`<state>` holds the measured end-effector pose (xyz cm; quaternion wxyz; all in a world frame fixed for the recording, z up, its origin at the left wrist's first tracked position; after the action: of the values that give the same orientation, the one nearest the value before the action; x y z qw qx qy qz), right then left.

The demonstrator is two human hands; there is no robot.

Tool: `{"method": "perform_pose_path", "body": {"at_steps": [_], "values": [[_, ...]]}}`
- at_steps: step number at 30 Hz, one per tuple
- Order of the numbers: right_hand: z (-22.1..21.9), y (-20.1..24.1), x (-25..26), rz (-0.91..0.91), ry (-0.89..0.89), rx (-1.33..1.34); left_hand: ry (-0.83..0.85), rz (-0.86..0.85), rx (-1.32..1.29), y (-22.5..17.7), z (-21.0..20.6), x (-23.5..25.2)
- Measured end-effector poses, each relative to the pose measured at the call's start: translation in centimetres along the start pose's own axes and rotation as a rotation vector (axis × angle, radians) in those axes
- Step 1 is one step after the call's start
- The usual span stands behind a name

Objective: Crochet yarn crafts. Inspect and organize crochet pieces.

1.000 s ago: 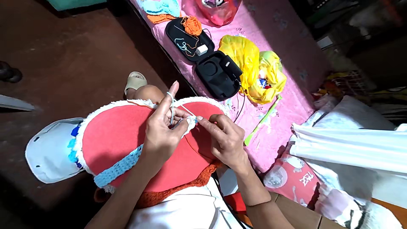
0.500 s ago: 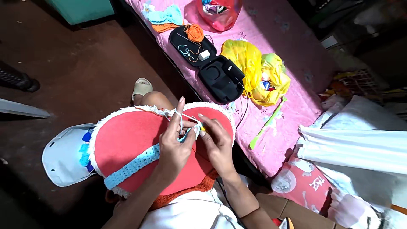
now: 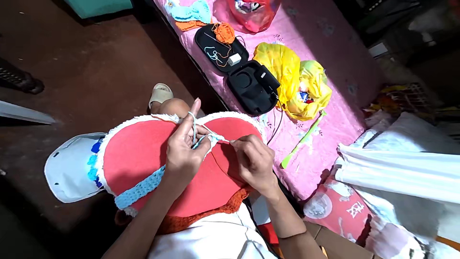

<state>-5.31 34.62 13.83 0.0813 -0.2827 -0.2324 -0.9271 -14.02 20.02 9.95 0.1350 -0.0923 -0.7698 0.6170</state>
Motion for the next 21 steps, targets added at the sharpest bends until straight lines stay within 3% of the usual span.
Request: {"method": "perform_pose_path", "body": {"at_steps": [3, 6, 16, 21], "values": [[-0.9, -2.4, -0.4, -0.229, 0.114, 0.374, 0.034, -0.017, 0.026, 0.0, -0.3, -0.1], [-1.8, -3.3, -0.6, -0.379, 0.149, 0.551, 0.053, -0.081, 0.079, -0.1, -1.1, -0.6], [-3.1, -3.3, -0.7, -0.533, 0.170, 0.782, -0.027, -0.123, 0.150, -0.1, -1.5, -1.1], [-3.5, -3.8, -1.0, -0.613, 0.128, 0.887, -0.041, -0.056, 0.136, 0.3, -1.3, -1.0]]}}
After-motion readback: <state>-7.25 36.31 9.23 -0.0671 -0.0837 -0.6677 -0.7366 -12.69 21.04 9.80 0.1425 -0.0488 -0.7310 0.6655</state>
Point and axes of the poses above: each hand's wrist, its own x-axis towards the middle knuckle, its own z-axis out of the back of the hand, y = z × x, the point moved 10 cm from there along x, towards the middle knuckle, and after that the axes turned 8 degrees about -x, right-handed, at the moved point
